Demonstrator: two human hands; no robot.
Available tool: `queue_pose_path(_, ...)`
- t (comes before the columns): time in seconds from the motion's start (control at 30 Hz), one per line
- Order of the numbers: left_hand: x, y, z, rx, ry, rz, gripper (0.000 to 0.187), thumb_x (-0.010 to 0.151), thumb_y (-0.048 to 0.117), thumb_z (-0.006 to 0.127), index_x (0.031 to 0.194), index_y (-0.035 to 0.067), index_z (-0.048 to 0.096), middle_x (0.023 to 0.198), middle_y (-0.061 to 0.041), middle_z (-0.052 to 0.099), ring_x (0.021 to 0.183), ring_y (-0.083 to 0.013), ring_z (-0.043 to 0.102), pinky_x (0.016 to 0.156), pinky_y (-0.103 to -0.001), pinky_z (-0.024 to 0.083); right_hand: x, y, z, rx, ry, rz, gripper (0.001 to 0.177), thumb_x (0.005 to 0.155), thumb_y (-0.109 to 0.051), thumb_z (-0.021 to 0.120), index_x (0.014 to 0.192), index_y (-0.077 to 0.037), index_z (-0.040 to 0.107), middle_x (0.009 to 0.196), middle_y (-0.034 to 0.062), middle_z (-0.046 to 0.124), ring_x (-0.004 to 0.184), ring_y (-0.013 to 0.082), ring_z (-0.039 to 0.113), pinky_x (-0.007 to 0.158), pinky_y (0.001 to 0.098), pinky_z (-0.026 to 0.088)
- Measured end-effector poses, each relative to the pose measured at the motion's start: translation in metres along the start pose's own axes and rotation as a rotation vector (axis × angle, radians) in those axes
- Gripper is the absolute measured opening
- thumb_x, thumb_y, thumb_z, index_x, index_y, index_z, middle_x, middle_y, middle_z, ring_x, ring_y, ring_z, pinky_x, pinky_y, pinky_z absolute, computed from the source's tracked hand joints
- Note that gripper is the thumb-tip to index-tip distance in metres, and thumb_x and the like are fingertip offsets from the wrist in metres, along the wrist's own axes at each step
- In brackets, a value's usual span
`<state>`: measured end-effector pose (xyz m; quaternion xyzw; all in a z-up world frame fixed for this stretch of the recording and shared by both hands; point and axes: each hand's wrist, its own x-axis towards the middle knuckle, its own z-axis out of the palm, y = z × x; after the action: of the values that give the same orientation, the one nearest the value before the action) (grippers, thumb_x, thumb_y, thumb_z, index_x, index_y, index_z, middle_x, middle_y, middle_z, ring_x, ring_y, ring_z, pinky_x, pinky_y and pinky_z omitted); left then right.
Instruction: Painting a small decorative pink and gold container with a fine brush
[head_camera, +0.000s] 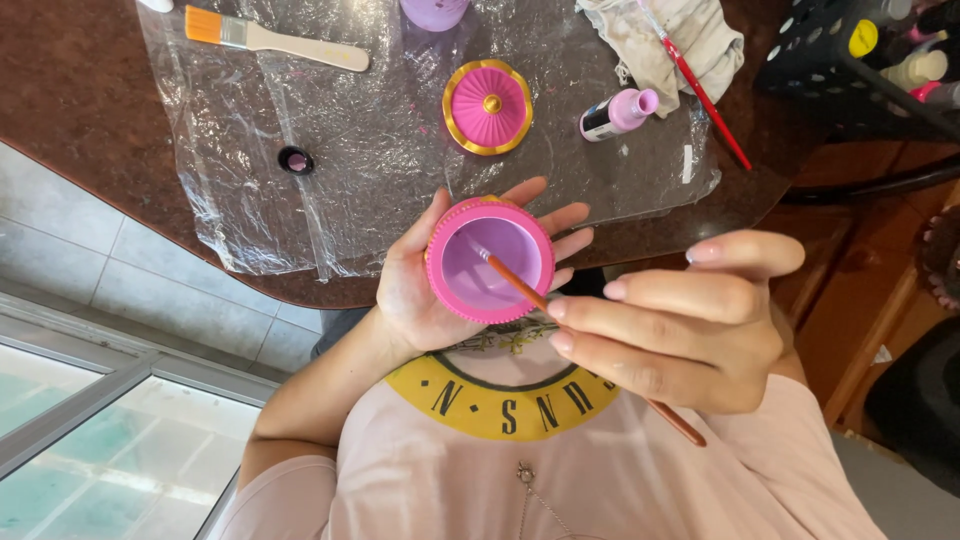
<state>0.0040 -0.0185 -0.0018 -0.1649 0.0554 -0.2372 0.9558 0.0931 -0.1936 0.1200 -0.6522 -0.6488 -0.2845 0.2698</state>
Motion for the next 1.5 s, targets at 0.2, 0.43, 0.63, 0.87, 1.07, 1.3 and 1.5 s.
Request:
queue_pose_path(0.2,0.000,0.001,0.004,0.030,0.011,0.006,0.075,0.101,0.050,0.048,0.161,0.009,0.030,0.172,-0.032,0.015,0.161,-0.0484,0.013,0.127,-0.061,0.021,-0.009,-0.002,-0.005,-0.072,0.205,-0.011,0.058,0.102,0.000,0.037,0.066,-0.030,0.070,0.066,-0.0165,0.070,0.062,-0.0001,0.047,0.092,0.0266,0.024)
queue_pose_path(0.43,0.001,-0.001,0.004,0.030,0.001,-0.001,0.075,0.101,0.051,0.049,0.160,0.009,0.032,0.172,-0.032,0.016,0.161,-0.0474,0.015,0.127,-0.060,0.022,-0.001,0.000,0.000,-0.029,0.242,0.016,0.041,0.099,-0.008,0.048,0.072,-0.025,0.075,0.075,-0.0116,0.074,0.073,0.0056,0.051,0.092,0.0291,0.026)
queue_pose_path(0.63,0.001,-0.001,0.003,0.106,-0.019,0.042,0.077,0.101,0.052,0.046,0.162,0.008,0.029,0.173,-0.031,0.016,0.160,-0.0465,0.018,0.125,-0.059,0.027,-0.001,-0.009,-0.014,-0.012,-0.191,0.097,0.029,0.104,-0.015,0.051,0.098,-0.023,0.079,0.101,-0.0105,0.079,0.089,0.0053,0.057,0.096,0.0308,0.025)
queue_pose_path(0.87,0.002,-0.002,0.016,0.108,0.112,0.158,0.079,0.098,0.051,0.036,0.160,0.003,0.028,0.168,-0.036,0.022,0.158,-0.0499,0.020,0.127,-0.059,0.020,-0.016,-0.022,-0.001,-0.245,0.216,0.051,0.059,0.095,0.018,0.047,0.068,-0.029,0.069,0.066,-0.0195,0.067,0.065,0.0026,0.046,0.090,0.0267,0.026)
queue_pose_path(1.07,0.004,-0.004,0.022,0.064,0.191,0.205,0.080,0.096,0.049,0.033,0.159,0.000,0.028,0.167,-0.037,0.023,0.157,-0.0507,0.021,0.128,-0.061,0.016,-0.013,-0.017,-0.010,-0.124,-0.149,0.082,0.024,0.104,-0.017,0.054,0.099,-0.025,0.076,0.099,-0.0133,0.079,0.088,0.0055,0.057,0.096,0.0291,0.025)
queue_pose_path(1.3,-0.002,0.000,-0.004,0.331,-0.112,0.220,0.073,0.105,0.054,0.044,0.160,0.006,0.033,0.171,-0.031,0.021,0.162,-0.0459,0.020,0.135,-0.058,0.017,-0.044,-0.034,0.022,-0.346,0.424,0.109,0.065,0.090,0.025,0.055,0.053,-0.027,0.061,0.050,-0.0150,0.061,0.052,0.0013,0.045,0.090,0.0249,0.030)
queue_pose_path(1.5,-0.002,0.003,-0.009,0.343,-0.147,0.209,0.072,0.107,0.055,0.041,0.161,0.008,0.033,0.171,-0.031,0.020,0.163,-0.0478,0.017,0.135,-0.058,0.017,-0.027,-0.046,0.011,-0.216,0.148,0.273,0.018,0.097,-0.028,0.063,0.081,-0.028,0.071,0.078,-0.0132,0.075,0.075,0.0070,0.055,0.100,0.0294,0.027)
